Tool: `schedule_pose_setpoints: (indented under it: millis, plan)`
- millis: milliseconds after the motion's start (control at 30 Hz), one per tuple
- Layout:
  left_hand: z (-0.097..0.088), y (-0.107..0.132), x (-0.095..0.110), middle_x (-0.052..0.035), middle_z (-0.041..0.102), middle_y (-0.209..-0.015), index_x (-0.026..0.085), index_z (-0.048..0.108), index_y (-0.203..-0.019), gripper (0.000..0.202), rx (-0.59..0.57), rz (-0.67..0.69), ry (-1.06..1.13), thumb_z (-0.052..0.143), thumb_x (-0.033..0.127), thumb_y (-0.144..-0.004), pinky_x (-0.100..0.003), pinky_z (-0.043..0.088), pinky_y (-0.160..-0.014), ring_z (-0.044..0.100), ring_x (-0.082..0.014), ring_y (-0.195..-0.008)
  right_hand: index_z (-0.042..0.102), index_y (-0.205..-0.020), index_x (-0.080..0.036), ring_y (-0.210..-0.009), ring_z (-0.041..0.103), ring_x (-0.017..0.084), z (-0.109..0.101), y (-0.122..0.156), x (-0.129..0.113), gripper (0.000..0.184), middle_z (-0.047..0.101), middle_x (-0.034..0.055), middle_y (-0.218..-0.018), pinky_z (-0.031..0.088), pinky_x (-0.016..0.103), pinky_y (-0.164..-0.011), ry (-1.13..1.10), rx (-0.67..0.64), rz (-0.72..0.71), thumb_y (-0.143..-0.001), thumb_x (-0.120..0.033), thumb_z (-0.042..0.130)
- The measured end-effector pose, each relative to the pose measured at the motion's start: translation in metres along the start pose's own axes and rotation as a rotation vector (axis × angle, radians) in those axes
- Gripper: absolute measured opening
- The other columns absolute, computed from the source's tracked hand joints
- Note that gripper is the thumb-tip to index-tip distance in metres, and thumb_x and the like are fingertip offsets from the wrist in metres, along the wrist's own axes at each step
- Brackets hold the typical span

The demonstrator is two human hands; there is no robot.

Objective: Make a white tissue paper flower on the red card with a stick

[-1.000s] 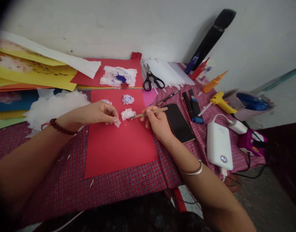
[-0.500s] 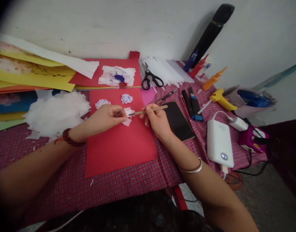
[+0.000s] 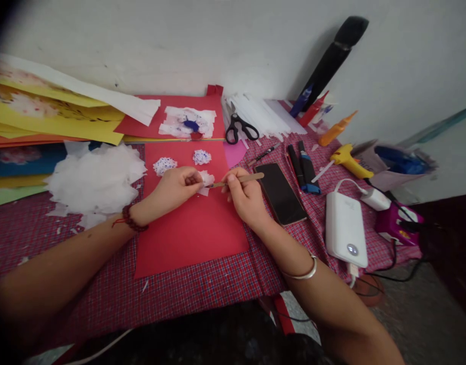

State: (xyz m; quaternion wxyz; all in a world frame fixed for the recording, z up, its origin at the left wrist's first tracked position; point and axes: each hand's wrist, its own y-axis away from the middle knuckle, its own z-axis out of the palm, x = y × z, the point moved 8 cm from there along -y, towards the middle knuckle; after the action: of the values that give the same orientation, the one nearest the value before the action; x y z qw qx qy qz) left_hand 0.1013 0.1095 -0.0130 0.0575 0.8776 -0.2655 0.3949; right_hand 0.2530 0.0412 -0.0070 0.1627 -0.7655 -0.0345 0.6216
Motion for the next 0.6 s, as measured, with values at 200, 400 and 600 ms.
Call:
schedule_pose_setpoints:
  millis: [200, 400, 600]
  plan:
    - [-0.017, -0.003, -0.008, -0.0011, 0.068, -0.080, 0.018, 0.064, -0.082, 0.008, 0.191, 0.048, 0.146, 0.060, 0.026, -0.083, -0.027, 0.044, -0.064, 0.060, -0.0141, -0.071, 0.057, -0.084, -0.021, -0.057, 0.053, 0.010, 0.006, 0.004, -0.006, 0.025, 0.059, -0.0003, -0.071, 0.041, 0.026, -0.056, 0.268, -0.093, -0.148, -0.100, -0.034, 0.042]
    - [-0.028, -0.005, -0.020, -0.0002, 0.063, -0.072, 0.018, 0.059, -0.075, 0.017, 0.220, 0.031, 0.078, 0.051, 0.025, -0.089, -0.029, 0.041, -0.067, 0.056, -0.0144, -0.070, 0.060, -0.090, -0.021, -0.074, 0.058, 0.016, 0.022, 0.014, -0.026, 0.019, 0.063, 0.0050, -0.083, 0.045, 0.030, -0.069, 0.550, -0.229, -0.355, -0.097, -0.025, 0.043]
    - [-0.024, -0.002, -0.023, -0.0002, 0.064, -0.075, 0.019, 0.058, -0.075, 0.013, 0.189, -0.002, 0.006, 0.052, 0.021, -0.087, -0.028, 0.041, -0.069, 0.057, -0.0152, -0.073, 0.063, -0.086, -0.022, -0.067, 0.054, 0.015, 0.033, 0.021, -0.030, 0.018, 0.062, 0.0046, -0.081, 0.041, 0.030, -0.062, 0.649, -0.337, -0.345, -0.094, -0.025, 0.046]
